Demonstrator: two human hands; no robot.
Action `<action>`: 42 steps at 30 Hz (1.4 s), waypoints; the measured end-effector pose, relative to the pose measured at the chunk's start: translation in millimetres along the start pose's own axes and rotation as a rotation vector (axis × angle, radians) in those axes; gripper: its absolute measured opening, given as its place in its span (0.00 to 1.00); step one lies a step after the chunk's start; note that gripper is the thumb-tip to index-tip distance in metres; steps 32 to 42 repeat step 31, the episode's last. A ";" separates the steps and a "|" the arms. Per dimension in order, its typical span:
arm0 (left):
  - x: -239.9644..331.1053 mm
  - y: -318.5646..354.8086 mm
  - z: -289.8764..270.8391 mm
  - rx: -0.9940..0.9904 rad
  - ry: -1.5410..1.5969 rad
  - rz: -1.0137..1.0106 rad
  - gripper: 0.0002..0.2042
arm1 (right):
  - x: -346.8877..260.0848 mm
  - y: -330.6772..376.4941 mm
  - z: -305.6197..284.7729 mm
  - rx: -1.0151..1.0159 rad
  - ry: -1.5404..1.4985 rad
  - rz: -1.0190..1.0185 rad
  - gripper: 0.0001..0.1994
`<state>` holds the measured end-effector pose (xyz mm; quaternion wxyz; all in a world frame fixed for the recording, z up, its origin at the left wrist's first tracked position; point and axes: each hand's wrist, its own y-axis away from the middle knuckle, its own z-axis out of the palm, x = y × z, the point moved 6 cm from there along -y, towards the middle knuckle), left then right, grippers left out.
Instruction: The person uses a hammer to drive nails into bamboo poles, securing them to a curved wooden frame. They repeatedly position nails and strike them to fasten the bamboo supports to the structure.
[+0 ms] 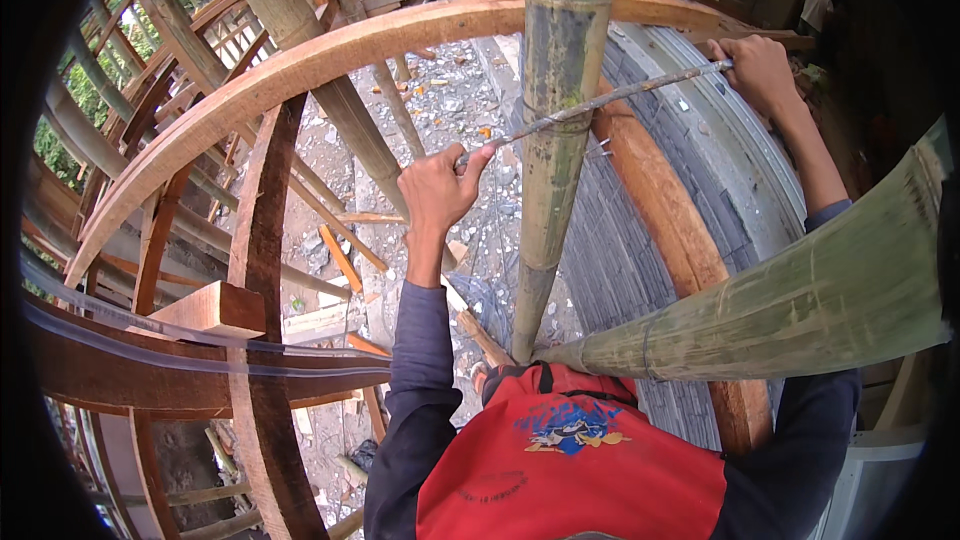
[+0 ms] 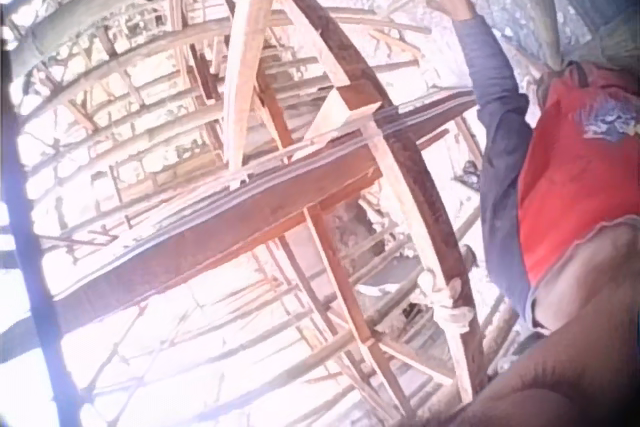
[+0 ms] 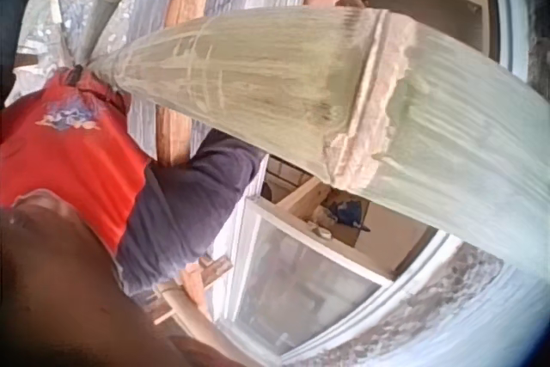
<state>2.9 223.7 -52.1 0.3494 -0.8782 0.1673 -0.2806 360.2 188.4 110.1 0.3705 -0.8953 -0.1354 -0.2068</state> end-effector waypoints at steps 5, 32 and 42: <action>2.6 17.6 10.6 -0.086 0.139 0.002 0.26 | -9.8 55.7 0.2 -0.341 -0.074 0.021 0.05; -24.0 13.1 45.1 -0.081 0.310 -0.116 0.27 | -7.5 -22.8 -24.0 -0.194 0.072 0.001 0.18; -24.0 13.1 45.1 -0.081 0.310 -0.116 0.27 | -7.5 -22.8 -24.0 -0.194 0.072 0.001 0.18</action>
